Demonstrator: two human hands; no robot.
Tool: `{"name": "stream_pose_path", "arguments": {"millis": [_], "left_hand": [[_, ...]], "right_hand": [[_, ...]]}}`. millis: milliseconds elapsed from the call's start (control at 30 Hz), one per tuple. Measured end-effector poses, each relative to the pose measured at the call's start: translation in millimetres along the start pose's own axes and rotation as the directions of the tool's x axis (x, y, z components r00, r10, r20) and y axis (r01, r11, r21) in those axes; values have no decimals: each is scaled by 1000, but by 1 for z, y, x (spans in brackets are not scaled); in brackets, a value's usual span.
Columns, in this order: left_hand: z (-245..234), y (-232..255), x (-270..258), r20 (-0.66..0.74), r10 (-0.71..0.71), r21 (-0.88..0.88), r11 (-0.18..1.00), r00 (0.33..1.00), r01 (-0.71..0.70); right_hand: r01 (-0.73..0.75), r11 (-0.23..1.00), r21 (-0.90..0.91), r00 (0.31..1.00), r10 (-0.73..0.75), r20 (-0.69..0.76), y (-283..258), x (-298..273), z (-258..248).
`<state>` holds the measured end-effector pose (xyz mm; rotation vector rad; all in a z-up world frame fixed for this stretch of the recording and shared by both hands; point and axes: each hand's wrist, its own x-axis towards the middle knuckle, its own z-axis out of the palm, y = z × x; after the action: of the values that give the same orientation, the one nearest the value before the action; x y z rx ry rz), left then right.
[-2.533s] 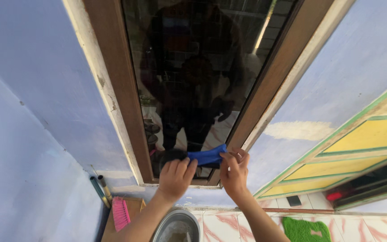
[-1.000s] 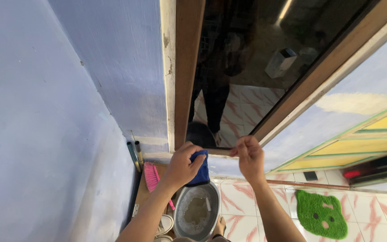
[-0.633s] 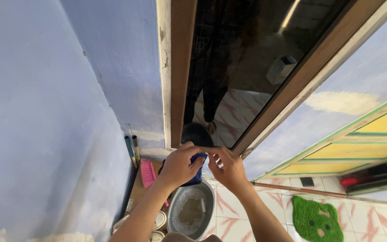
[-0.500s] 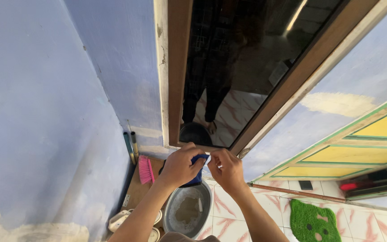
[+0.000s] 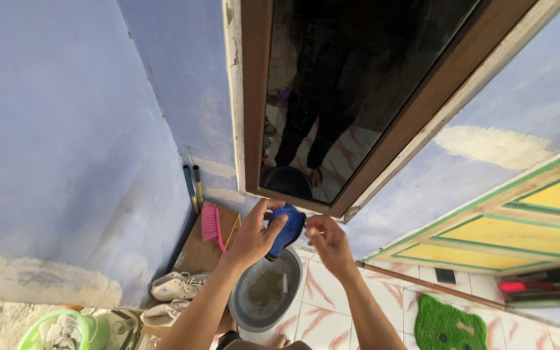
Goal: The person washes a blue cloth in a basin of water and then uses it to wipe the frame and glass of a narrow window.
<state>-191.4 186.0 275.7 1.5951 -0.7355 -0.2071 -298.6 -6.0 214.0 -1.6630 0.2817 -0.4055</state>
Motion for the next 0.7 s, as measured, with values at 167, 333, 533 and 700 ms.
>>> {"name": "stream_pose_path", "arguments": {"millis": [167,333,533,700], "left_hand": [[12,-5,-10,38,-66,-29,997,997,67],[13,5,-17,-43,172,288,945,984,-153],[-2,11,-20,5,143,439,889,990,-131],[-3,-1,-16,58,247,437,865,967,-247]], "right_hand": [[85,963,-255,981,-37,189,8,3,3],[103,991,85,967,-120,224,30,11,-9],[124,992,-34,991,-121,60,-5,20,-36],[29,980,-198,999,-22,40,-31,23,-67]]}}
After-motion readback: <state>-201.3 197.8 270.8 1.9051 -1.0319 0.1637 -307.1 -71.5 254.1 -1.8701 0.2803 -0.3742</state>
